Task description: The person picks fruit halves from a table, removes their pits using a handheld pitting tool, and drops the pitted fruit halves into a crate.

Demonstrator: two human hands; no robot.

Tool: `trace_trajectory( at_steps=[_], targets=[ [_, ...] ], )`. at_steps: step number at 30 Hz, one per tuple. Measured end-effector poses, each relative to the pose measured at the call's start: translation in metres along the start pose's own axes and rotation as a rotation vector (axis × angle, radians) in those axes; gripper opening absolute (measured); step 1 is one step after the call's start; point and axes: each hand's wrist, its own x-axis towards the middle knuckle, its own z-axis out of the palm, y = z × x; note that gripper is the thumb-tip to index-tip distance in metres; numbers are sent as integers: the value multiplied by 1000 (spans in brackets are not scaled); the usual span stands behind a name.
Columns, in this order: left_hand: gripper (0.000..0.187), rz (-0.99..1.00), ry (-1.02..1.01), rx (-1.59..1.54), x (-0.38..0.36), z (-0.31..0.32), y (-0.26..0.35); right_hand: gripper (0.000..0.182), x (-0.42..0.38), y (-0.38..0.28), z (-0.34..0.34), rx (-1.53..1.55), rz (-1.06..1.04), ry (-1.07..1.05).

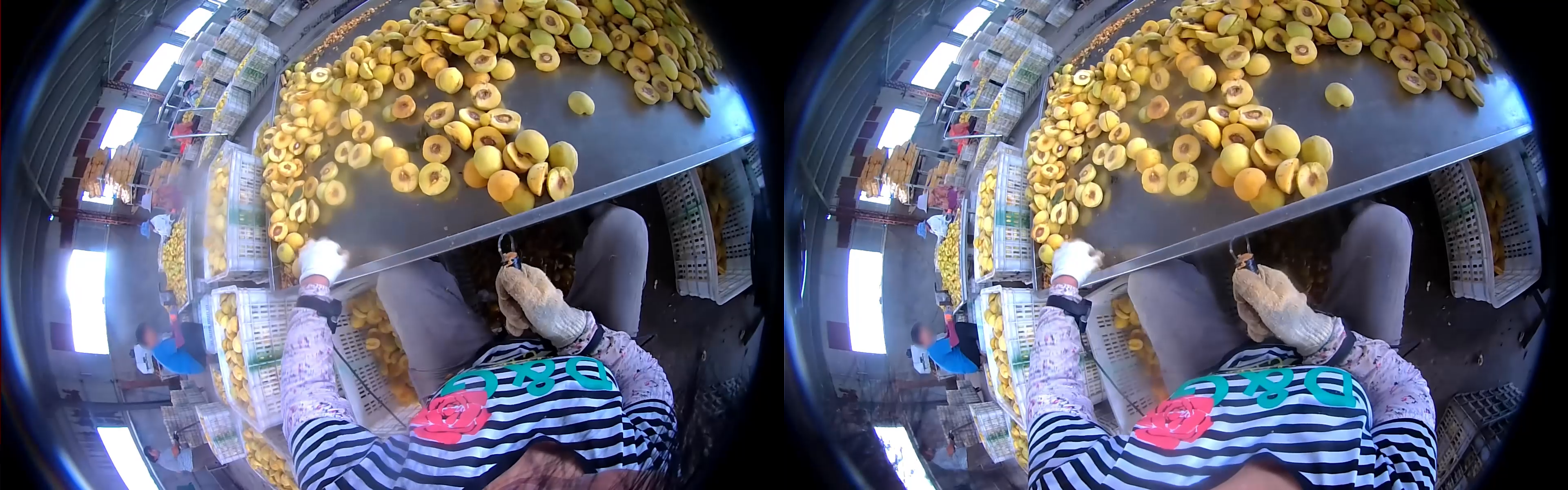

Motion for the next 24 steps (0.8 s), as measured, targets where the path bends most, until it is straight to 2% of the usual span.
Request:
trace_trajectory(
  at_steps=[2,4,6,8,10,14,15,18,20,21,22,23,24],
  targets=[
    [29,-41,362,-432,11,-7,12,32,5,3,0,-6,15,-24],
    [27,175,540,-801,26,-25,49,32,8,3,5,4,62,4],
    [37,227,639,-932,52,-29,88,29,9,1,9,-3,81,25],
    [42,168,625,-864,81,-28,122,27,9,1,9,-29,95,15],
    [40,240,531,-939,87,-39,132,20,9,4,9,-93,50,39],
    [41,363,335,-1122,82,-23,141,31,11,-1,18,-430,4,79],
    [40,280,184,-1315,72,-20,144,33,13,-7,22,-509,13,72],
    [40,466,306,-1856,-4,-31,153,32,21,-14,32,-569,46,62],
    [40,453,297,-2003,-39,-19,159,35,27,-13,39,-582,82,33],
    [34,457,62,-2243,-55,-12,157,37,33,-9,41,-587,136,28],
    [31,309,-8,-2347,-82,-31,163,38,38,-5,43,-592,189,21],
    [33,366,-25,-2539,-86,-24,174,46,41,-3,46,-697,238,27],
    [37,427,-42,-2732,-91,-22,182,46,42,4,49,-788,203,51]
  ],
)
